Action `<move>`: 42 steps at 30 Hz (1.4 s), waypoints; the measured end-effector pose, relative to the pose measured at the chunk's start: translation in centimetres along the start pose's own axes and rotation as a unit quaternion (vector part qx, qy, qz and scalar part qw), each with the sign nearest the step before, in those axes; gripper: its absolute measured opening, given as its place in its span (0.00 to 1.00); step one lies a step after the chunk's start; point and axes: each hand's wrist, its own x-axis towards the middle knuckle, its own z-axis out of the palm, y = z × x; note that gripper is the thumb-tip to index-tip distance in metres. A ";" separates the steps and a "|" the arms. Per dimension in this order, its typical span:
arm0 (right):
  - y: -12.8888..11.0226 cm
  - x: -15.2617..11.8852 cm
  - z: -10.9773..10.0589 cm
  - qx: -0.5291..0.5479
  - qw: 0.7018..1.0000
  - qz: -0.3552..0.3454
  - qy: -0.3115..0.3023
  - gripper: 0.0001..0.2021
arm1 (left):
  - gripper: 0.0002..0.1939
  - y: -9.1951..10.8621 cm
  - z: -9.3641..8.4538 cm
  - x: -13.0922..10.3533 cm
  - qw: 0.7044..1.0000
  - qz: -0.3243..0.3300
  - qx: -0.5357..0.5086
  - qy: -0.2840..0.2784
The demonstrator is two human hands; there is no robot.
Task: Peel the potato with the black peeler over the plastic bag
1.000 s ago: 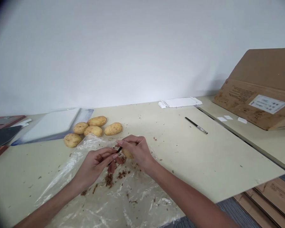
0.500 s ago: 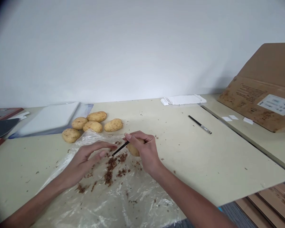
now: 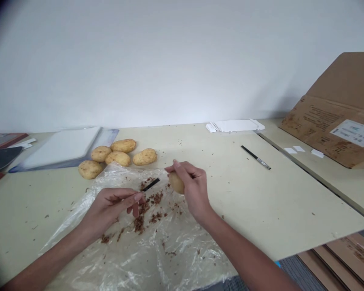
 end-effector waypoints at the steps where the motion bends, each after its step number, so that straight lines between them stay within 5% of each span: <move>1: 0.0 0.3 -0.4 -0.003 1.000 0.000 0.007 0.37 | 0.37 -0.3 0.0 0.1 1.000 0.000 -0.017 0.012; 7: 0.4 0.2 -0.2 -0.068 0.996 0.011 -0.065 0.37 | 0.40 -1.0 0.0 0.4 0.992 0.014 -0.110 0.066; 14: 0.3 -1.7 2.0 -0.110 0.978 -0.030 -0.174 0.26 | 0.41 -0.9 0.6 0.4 0.986 0.018 -0.159 0.049; 22: 1.8 -2.3 3.3 -0.013 0.982 -0.012 -0.186 0.33 | 0.42 -0.5 2.8 -0.4 0.990 -0.015 -0.142 -0.018; 35: 1.9 -2.4 3.0 0.013 0.995 0.008 -0.099 0.34 | 0.40 -1.4 2.9 -0.5 0.992 0.023 -0.103 0.064; 42: 2.0 -2.7 3.4 -0.024 0.994 0.004 -0.106 0.35 | 0.40 -1.1 3.3 -0.3 0.992 0.038 -0.090 0.082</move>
